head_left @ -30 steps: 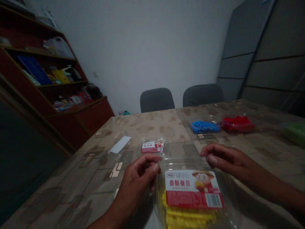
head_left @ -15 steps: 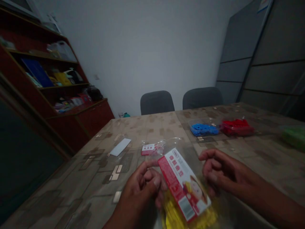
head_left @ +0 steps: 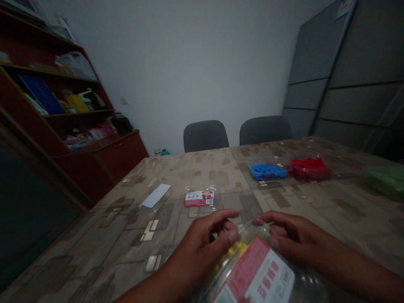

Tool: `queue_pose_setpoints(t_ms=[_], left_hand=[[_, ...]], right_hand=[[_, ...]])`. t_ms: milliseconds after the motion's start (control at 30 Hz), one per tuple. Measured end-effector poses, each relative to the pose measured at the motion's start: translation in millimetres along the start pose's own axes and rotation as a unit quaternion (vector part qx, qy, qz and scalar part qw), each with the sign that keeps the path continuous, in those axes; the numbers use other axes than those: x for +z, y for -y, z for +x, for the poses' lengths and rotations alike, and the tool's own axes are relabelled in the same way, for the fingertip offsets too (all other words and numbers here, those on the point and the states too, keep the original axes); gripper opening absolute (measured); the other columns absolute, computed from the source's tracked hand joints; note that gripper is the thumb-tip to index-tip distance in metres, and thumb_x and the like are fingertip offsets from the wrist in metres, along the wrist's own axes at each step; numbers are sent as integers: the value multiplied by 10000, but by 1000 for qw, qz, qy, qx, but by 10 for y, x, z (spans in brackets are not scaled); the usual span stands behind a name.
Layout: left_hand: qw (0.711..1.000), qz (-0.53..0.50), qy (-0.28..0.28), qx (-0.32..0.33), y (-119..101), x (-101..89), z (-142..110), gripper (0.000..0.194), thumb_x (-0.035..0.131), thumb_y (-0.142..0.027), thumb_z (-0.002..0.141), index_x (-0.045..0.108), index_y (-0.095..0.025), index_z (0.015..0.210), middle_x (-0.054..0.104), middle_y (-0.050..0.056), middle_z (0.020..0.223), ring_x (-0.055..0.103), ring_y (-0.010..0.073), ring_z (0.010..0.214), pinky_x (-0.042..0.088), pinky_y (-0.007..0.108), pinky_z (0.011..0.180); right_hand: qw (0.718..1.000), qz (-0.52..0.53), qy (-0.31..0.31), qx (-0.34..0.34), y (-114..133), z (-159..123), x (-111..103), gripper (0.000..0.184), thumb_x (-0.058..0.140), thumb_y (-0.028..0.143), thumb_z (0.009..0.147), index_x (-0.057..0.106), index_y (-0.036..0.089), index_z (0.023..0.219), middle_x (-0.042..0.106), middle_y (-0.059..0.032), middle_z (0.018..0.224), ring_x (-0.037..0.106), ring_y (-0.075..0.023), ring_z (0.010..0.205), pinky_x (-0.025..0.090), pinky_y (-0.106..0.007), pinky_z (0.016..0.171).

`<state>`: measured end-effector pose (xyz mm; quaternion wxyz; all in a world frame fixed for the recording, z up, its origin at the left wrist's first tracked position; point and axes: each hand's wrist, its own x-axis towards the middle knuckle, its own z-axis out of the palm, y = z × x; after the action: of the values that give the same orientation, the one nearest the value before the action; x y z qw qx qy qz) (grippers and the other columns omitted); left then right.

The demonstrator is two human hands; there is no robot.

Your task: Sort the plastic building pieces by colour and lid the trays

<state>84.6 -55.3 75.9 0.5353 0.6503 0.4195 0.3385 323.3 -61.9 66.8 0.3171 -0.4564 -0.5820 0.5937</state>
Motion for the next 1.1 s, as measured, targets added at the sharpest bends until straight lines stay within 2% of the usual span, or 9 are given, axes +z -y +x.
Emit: queue_pose_setpoints(t_ms=[100, 167, 233, 367, 467, 633, 800, 933, 1100], left_hand=[[988, 105, -112, 28, 57, -166, -84, 292, 559, -345, 883, 630, -267, 1156, 629, 69, 1113, 563, 217, 920, 421, 300, 725], [979, 135, -156, 3, 184, -235, -180, 272, 608, -348, 848, 639, -239, 1096, 627, 75, 1037, 566, 211, 853, 434, 286, 666], [980, 82, -179, -41, 371, -240, -275, 256, 629, -381, 830, 630, -220, 1028, 628, 48, 891, 569, 172, 743, 448, 257, 624], [977, -85, -110, -163, 721, -129, -385, 392, 580, -578, 808, 555, -211, 944, 508, -66, 550, 384, 75, 383, 296, 159, 325], [968, -163, -74, -177, 823, -51, -404, 421, 575, -602, 805, 535, -200, 924, 479, -93, 443, 337, 49, 304, 279, 133, 288], [957, -232, -86, -148, 802, 2, -401, 414, 682, -544, 754, 577, -166, 887, 577, -47, 487, 440, 49, 304, 370, 130, 294], [940, -292, -104, -142, 722, 14, -415, 358, 785, -408, 695, 606, -142, 856, 672, 17, 665, 611, 109, 451, 501, 189, 379], [933, -309, -102, -152, 661, -6, -427, 323, 810, -311, 674, 622, -126, 861, 686, 47, 736, 631, 132, 535, 514, 200, 400], [930, -313, -107, -160, 641, -22, -421, 272, 787, -270, 687, 631, -111, 843, 678, 48, 704, 601, 109, 501, 466, 178, 405]], right_hand=[[991, -57, -118, -1, -120, 57, -108, 452, 641, 506, 735, 654, 201, 1070, 683, -44, 740, 613, -202, 622, 459, -279, 525], [981, -104, -162, 7, -249, 107, -196, 443, 614, 477, 735, 657, 186, 1067, 677, -36, 680, 604, -207, 578, 441, -286, 499], [976, -140, -165, 3, -372, 148, -239, 433, 583, 441, 761, 661, 172, 1092, 694, -43, 687, 631, -227, 617, 457, -301, 533], [979, -152, -133, 0, -479, 155, -172, 456, 528, 437, 830, 650, 168, 1178, 733, -65, 760, 675, -250, 723, 493, -317, 609], [980, -165, -110, 14, -468, 134, -105, 450, 540, 444, 832, 664, 179, 1173, 741, -60, 762, 683, -254, 711, 505, -318, 592], [979, -166, -115, -5, -447, 152, -72, 410, 580, 440, 810, 703, 199, 1118, 744, -64, 752, 691, -281, 811, 538, -337, 640], [991, -66, -117, 13, -366, 150, 0, 381, 630, 509, 774, 753, 233, 1005, 752, -93, 988, 685, -304, 914, 566, -366, 730], [991, -1, -126, 38, -327, 146, 48, 362, 678, 522, 736, 761, 244, 953, 744, -87, 1028, 685, -314, 905, 572, -362, 668], [995, 19, -91, 44, -330, 136, 65, 360, 649, 523, 775, 739, 225, 954, 748, -65, 901, 688, -267, 794, 548, -339, 668]])
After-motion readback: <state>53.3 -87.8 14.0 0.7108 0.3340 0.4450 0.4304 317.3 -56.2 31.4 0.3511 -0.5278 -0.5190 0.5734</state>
